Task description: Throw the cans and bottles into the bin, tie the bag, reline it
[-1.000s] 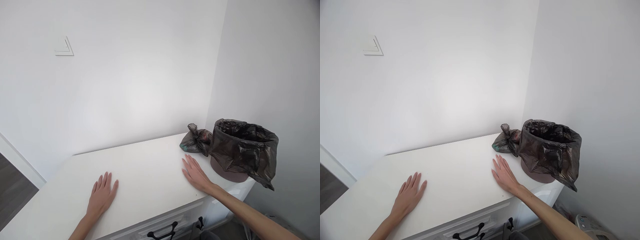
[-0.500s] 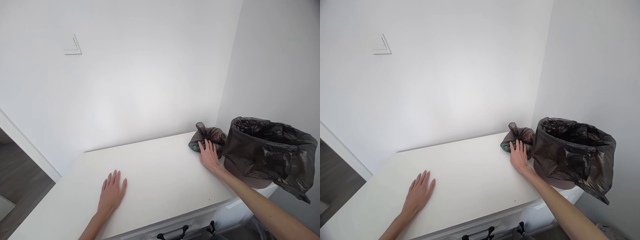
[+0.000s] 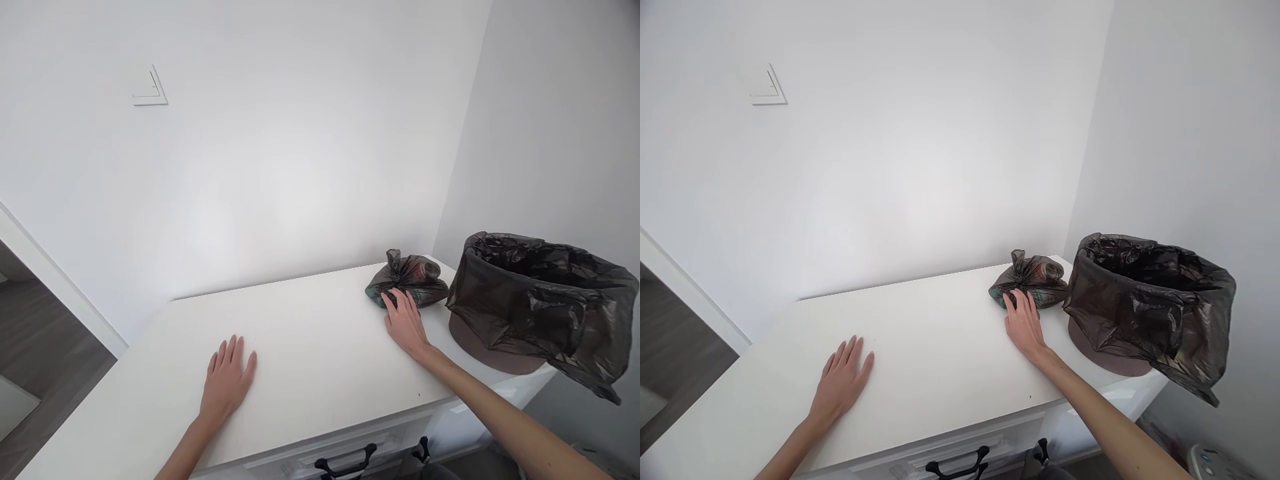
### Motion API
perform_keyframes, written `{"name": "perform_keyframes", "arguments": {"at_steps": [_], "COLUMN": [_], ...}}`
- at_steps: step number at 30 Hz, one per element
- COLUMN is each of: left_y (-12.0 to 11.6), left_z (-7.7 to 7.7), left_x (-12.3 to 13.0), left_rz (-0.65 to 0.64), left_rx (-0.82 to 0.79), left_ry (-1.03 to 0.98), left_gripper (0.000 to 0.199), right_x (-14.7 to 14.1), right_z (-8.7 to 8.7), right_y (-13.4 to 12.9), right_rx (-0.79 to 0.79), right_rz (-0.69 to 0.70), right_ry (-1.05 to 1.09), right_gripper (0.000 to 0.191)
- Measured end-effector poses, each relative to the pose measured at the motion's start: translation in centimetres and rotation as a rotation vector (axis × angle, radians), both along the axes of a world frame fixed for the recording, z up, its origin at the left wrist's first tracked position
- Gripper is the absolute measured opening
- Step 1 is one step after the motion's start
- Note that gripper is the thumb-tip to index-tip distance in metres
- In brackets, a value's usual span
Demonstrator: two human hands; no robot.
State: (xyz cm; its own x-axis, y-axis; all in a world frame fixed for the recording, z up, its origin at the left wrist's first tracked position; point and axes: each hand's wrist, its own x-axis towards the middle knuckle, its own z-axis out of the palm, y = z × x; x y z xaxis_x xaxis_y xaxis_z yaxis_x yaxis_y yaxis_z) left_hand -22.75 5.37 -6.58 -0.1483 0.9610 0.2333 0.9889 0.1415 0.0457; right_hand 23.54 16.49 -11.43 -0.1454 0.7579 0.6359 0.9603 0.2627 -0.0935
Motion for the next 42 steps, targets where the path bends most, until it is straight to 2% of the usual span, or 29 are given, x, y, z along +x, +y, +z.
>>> {"name": "perform_keyframes", "arguments": {"at_steps": [5,8,11,14,18,27,31,34,38,40,42], "left_y": [-0.1,-0.2,-0.3,-0.3,-0.2,-0.2,-0.3,-0.2,-0.1,-0.1,-0.2], "left_z": [0.0,0.2,0.1,-0.2,-0.4,0.1,0.1,-0.2,-0.5,-0.5,-0.5], "left_x": [0.0,0.1,0.1,-0.1,-0.3,0.1,0.1,0.0,-0.1,-0.1,-0.2], "left_rz": [0.002,-0.001,0.001,-0.003,-0.005,0.005,-0.008,-0.013,-0.007,-0.005,-0.011], "left_rx": [0.014,0.003,0.0,0.018,0.02,-0.002,0.011,0.017,0.024,0.024,0.03], "left_ry": [0.003,-0.003,-0.011,-0.018,-0.028,-0.023,-0.019,-0.011,-0.008,-0.011,-0.015], "left_gripper": [0.074,0.075,0.075,0.074,0.075,0.075,0.075,0.075,0.074,0.074,0.073], "right_x": [-0.4,-0.1,0.1,-0.4,-2.2,-11.2,-13.9,-14.3,-13.5,-12.6,-11.6], "right_z": [0.9,1.5,2.1,2.4,2.6,3.1,3.5,4.2,6.0,7.2,8.3], "right_y": [-0.5,0.2,0.9,0.9,-0.3,-6.2,-9.1,-11.7,-15.1,-16.0,-16.1], "right_rx": [0.0,-0.014,-0.049,-0.05,-0.003,0.12,0.177,0.178,0.098,0.088,0.1], "right_rz": [-0.051,-0.119,-0.103,-0.001,0.131,0.491,0.637,0.738,0.931,1.002,0.994], "right_ry": [-0.01,-0.009,-0.023,-0.031,-0.015,0.02,0.027,0.027,0.021,0.051,0.104], "right_gripper": [0.057,0.055,0.049,0.044,0.04,0.037,0.039,0.04,0.037,0.036,0.031]}}
